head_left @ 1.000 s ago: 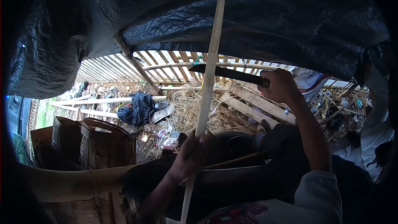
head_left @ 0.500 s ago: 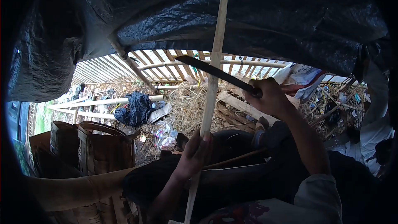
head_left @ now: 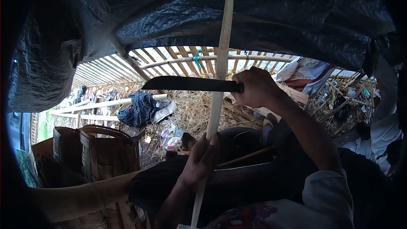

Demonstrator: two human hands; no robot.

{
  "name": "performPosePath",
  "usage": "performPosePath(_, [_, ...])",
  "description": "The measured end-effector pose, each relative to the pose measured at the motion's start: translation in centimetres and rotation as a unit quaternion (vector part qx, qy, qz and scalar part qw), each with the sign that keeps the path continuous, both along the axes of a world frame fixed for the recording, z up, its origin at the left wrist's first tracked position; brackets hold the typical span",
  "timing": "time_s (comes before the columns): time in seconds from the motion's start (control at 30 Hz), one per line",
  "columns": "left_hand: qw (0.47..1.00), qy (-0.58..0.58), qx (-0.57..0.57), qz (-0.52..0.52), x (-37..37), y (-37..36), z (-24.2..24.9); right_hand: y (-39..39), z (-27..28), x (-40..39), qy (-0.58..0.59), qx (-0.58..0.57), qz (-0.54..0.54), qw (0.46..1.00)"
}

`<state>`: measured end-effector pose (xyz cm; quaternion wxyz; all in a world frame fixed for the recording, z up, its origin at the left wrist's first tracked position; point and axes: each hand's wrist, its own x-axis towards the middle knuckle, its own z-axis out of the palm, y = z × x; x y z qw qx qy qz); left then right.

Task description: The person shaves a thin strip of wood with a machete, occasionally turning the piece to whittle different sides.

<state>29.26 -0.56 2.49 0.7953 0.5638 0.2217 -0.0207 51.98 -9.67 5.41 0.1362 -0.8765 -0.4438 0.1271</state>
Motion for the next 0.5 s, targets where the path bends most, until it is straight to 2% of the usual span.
performPosePath(0.07, [0.998,0.016,-0.057,-0.014,-0.4,0.7,-0.1,0.0,-1.1,0.9,-0.077,0.058,-0.011,0.995])
performPosePath(0.1, [0.998,0.015,-0.057,-0.013,-0.3,0.7,-0.1,-0.1,-1.2,1.0,-0.072,0.062,-0.018,0.995])
performPosePath(0.2, [0.999,0.039,-0.029,-0.004,-0.2,0.6,-0.1,-0.2,-1.1,1.6,-0.098,0.016,-0.005,0.995])
performPosePath(0.27, [0.997,0.024,-0.072,0.002,-0.3,0.6,-0.2,-0.4,-0.8,1.9,-0.099,0.016,-0.001,0.995])
performPosePath(0.33, [0.998,0.019,-0.060,-0.005,-0.4,0.8,0.2,-0.6,-0.9,2.3,-0.102,0.018,0.004,0.995])
performPosePath(0.4, [0.999,0.013,-0.051,-0.007,-0.4,0.8,0.3,-0.4,-1.4,2.7,-0.123,0.066,-0.006,0.990])
performPosePath(0.5, [1.000,0.018,-0.020,0.000,-0.5,0.8,0.2,-0.5,-1.2,3.1,-0.127,0.059,-0.027,0.990])
